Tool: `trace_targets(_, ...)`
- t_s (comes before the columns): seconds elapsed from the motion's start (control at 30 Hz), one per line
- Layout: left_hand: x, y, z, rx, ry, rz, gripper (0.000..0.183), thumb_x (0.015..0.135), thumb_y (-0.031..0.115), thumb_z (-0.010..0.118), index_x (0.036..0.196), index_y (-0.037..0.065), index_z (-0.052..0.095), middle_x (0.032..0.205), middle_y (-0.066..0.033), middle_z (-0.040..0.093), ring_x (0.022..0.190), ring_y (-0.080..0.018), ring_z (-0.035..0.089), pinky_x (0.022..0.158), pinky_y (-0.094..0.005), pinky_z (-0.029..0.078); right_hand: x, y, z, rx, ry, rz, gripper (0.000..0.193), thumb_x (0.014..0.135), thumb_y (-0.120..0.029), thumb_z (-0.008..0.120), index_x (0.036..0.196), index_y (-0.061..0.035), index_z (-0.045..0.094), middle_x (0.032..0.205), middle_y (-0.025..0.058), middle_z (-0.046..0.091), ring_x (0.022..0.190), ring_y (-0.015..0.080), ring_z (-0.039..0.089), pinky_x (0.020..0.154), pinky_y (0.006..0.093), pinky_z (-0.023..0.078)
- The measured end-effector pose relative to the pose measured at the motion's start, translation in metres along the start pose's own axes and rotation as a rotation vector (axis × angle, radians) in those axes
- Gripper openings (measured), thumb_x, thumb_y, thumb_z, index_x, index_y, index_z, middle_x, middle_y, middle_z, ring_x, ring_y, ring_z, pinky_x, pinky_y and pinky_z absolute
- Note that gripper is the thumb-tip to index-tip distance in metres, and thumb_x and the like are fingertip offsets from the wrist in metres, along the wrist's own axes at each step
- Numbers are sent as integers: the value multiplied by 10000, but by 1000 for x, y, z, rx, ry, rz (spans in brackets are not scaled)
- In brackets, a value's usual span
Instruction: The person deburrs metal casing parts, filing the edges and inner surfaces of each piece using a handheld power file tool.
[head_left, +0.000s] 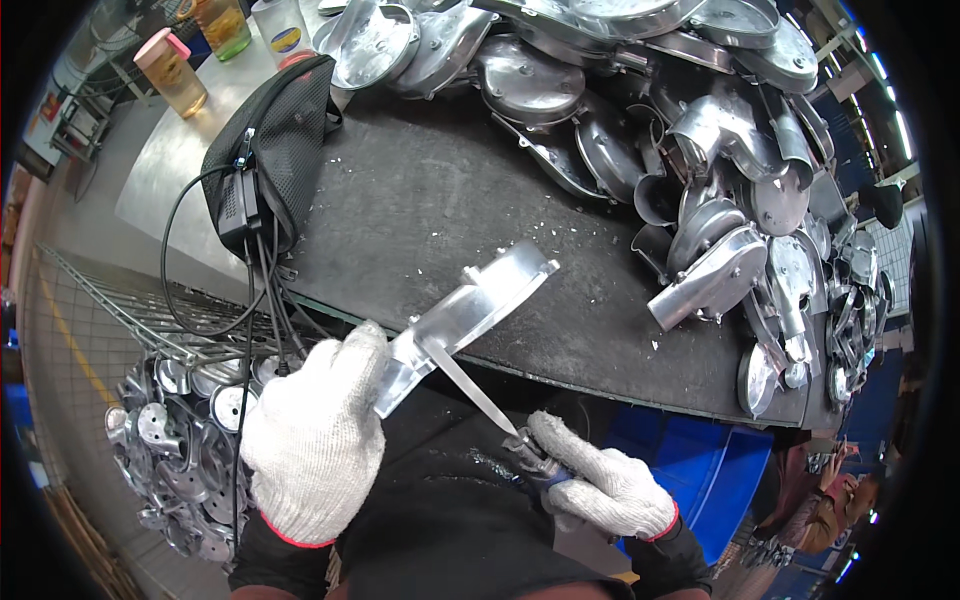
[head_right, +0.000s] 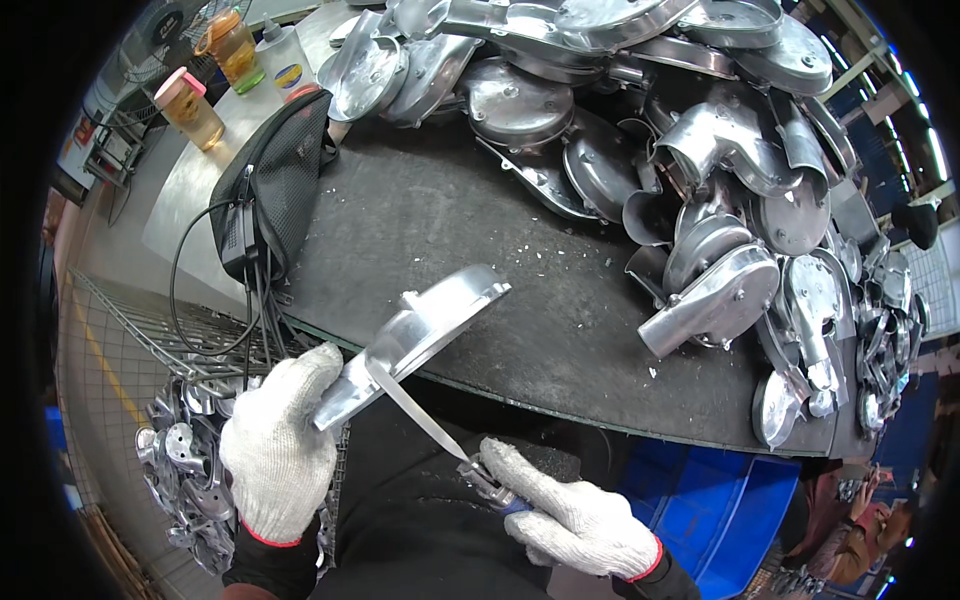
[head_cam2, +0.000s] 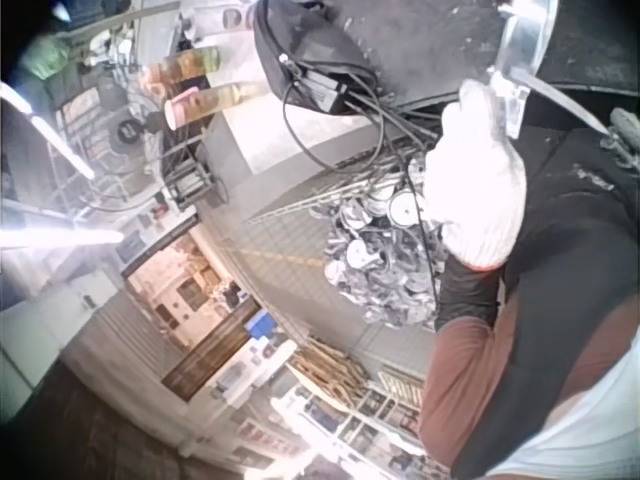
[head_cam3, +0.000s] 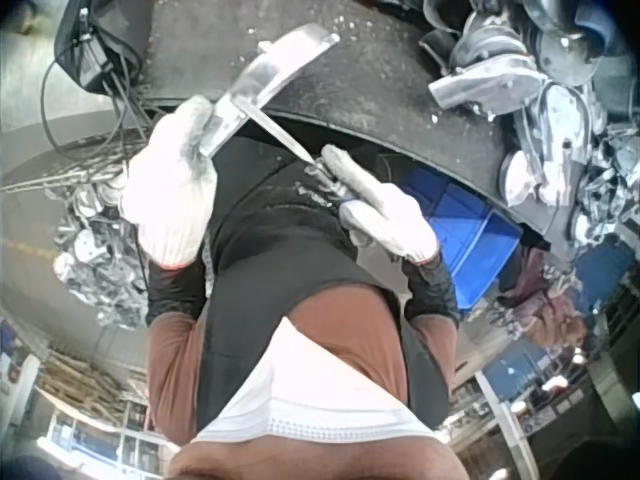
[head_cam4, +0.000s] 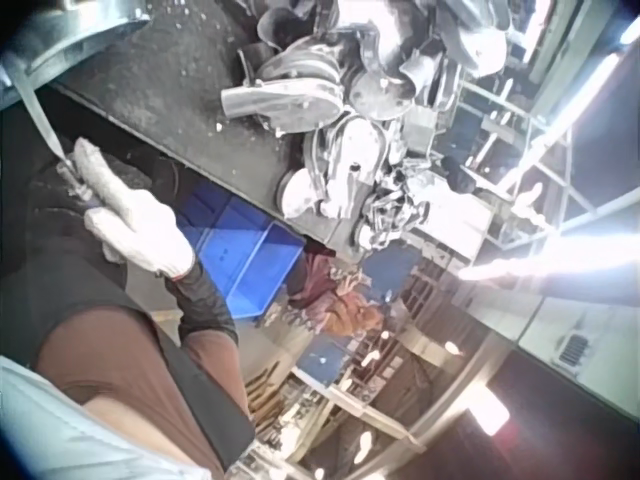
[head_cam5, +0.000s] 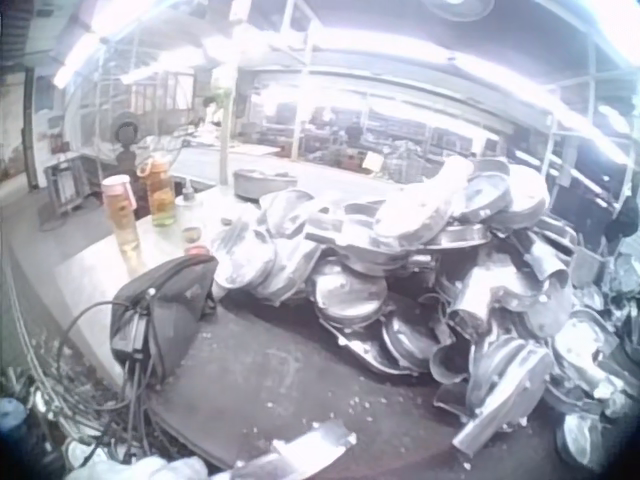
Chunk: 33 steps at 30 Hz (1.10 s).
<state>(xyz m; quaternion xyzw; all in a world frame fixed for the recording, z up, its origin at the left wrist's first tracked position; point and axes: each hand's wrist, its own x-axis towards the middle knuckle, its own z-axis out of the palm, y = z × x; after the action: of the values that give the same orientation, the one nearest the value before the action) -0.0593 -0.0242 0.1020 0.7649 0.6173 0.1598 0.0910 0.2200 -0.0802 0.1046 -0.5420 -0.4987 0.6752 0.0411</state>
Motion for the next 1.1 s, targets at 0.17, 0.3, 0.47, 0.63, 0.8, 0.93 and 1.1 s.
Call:
trace_targets(0.17, -1, 2, -2, 69, -46, 21, 459, 776, 42, 727, 1220, 130, 649, 936, -88, 649, 687, -320, 687, 587, -427, 539, 2, 3, 0, 5, -41, -26, 724, 1048, -216, 579, 1679, -151, 230, 1008, 45, 681, 709, 138, 656, 720, 287, 557)
trace_targets(0.3, -1, 1, 0, 55, -69, 9, 421, 803, 57, 724, 1210, 135, 654, 934, -87, 652, 687, -321, 689, 591, -427, 540, 1, 12, 4, 107, -47, -31, 723, 1043, -195, 557, 1681, -146, 220, 966, 41, 683, 684, 139, 635, 725, 291, 557)
trace_targets(0.47, 0, 3, 2, 52, 1, 10, 372, 825, 83, 720, 1189, 135, 663, 912, -75, 647, 670, -313, 678, 594, -412, 534, 0, 16, 11, 425, -89, 41, 750, 1035, -197, 577, 1683, -128, 208, 953, 61, 671, 698, 135, 623, 732, 285, 555)
trace_targets(0.63, 0, 11, -3, 171, -34, 52, 389, 828, 92, 720, 1207, 141, 649, 907, -60, 649, 682, -286, 683, 595, -400, 534, -6, 8, 23, -531, 404, -466, 728, 929, -249, 713, 1588, -131, 426, 1006, 131, 737, 751, 249, 726, 687, 334, 597)
trace_targets(0.8, 6, 15, -4, 214, -27, 66, 371, 835, 89, 712, 1192, 138, 625, 906, -65, 650, 674, -284, 687, 590, -396, 537, -14, 0, 42, -1102, 640, -159, 696, 822, -285, 807, 1481, -253, 587, 860, 68, 632, 602, 253, 674, 537, 393, 554)
trace_targets(0.93, 8, 15, -4, 134, -42, 62, 291, 864, 90, 701, 1140, 142, 622, 892, -84, 654, 657, -312, 712, 585, -432, 552, -14, 0, 45, -1095, 713, -125, 698, 814, -320, 819, 1474, -299, 594, 838, 54, 608, 574, 239, 647, 522, 386, 542)
trace_targets(1.1, 7, 17, -4, 78, -14, 58, 239, 885, 92, 696, 1108, 133, 620, 880, -94, 653, 661, -323, 713, 567, -432, 558, -13, 2, 44, -1122, 714, -174, 705, 813, -309, 822, 1480, -305, 592, 823, 60, 601, 559, 239, 627, 518, 385, 540)
